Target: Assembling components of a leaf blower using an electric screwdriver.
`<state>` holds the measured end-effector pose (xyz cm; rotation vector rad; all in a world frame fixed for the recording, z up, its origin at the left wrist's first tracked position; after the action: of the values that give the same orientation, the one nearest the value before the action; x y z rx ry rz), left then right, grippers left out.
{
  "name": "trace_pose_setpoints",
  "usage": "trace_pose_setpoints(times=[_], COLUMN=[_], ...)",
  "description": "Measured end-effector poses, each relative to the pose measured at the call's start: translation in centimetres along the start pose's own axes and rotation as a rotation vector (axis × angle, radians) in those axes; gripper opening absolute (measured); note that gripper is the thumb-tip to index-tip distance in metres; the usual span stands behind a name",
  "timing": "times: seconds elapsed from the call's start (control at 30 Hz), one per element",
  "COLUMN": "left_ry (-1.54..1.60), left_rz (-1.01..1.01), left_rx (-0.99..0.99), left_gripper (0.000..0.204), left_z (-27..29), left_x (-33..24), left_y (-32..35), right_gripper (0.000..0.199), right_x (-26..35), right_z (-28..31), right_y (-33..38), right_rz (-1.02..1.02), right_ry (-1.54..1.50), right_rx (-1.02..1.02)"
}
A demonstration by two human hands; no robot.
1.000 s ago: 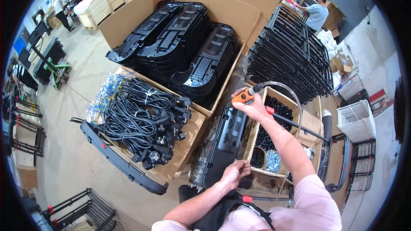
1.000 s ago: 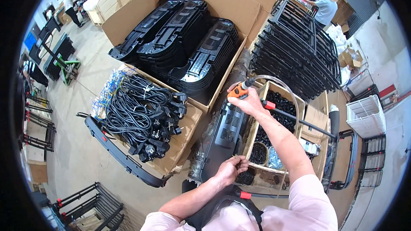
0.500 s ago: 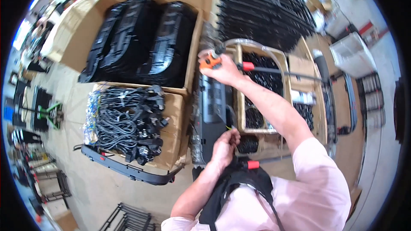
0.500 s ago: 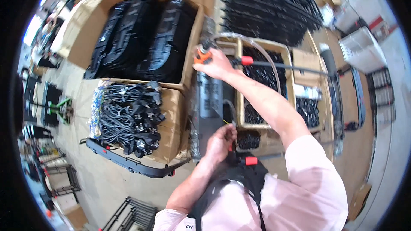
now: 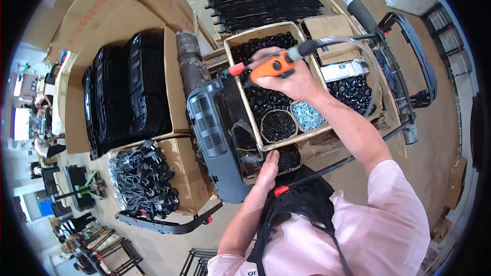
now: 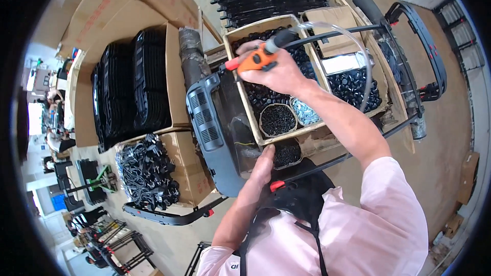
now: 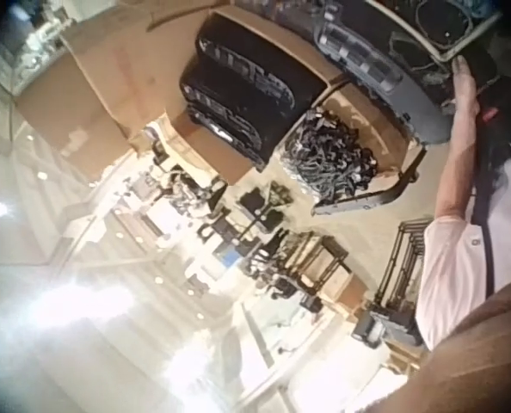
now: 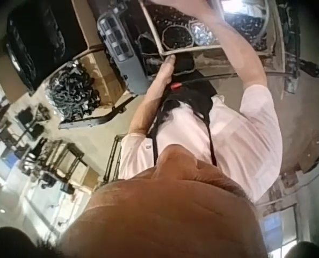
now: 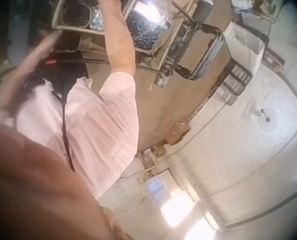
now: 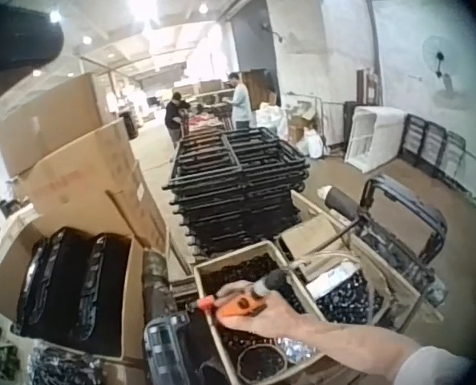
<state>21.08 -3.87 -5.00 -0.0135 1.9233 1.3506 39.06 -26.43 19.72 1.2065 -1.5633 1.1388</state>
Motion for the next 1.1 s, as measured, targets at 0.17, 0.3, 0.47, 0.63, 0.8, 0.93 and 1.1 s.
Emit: trace_pose_setpoints(times=[0.17, 0.3, 0.47, 0.63, 0.8, 0.93, 1.1], left_ry=[-0.482, -0.794, -1.147, -1.531, -1.826, -1.528, -0.304], left_rz=[-0.200, -0.589, -0.517, -0.423, -0.400, -0.510, -0.287], left_rx=[-0.089, -0.582, -0.814, -0.687, -0.573, -0.648, -0.358], left_gripper=[0.041, 0.026, 0.053, 0.038, 0.024, 0.028, 0.034], left_z=[-1.0, 1.6, -0.4, 0.0, -0.4, -0.9, 0.2], left_x=[-6.2, -13.8, -21.3, -23.1, -21.4, -22.4, -20.4], left_y=[-1.8, -7.7, -14.7, -20.2, -22.3, -20.4, -16.7], right_gripper=[0.054, 0.057, 0.058, 0.056, 0.054, 0.053, 0.050], right_x=[-0.8, -3.5, -6.9, -7.6, -8.9, -11.8, -21.6], right_z=[11.7, 15.2, 19.0, 20.8, 21.5, 21.9, 22.5], right_y=[5.3, 8.2, 12.7, 16.1, 15.8, 13.8, 9.8], right_rz=[-0.010, -0.115, -0.172, -0.244, -0.282, -0.246, -0.276], right_ry=[0.001, -0.137, -0.198, -0.181, -0.173, -0.088, 0.053], right_rx=[-0.231, -0.393, -0.463, -0.474, -0.477, -0.492, -0.527])
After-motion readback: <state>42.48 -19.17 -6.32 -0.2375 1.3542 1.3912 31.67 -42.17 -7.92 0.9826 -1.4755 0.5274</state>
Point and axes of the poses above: each hand's wrist, its own y-axis away from the middle knuckle, its own z-axis out of the back of the hand, x = y × z, the point moved 6 cm from there along -y, towards the middle knuckle, and after that the axes turned 15 degrees about -y, right-handed, at the moved point
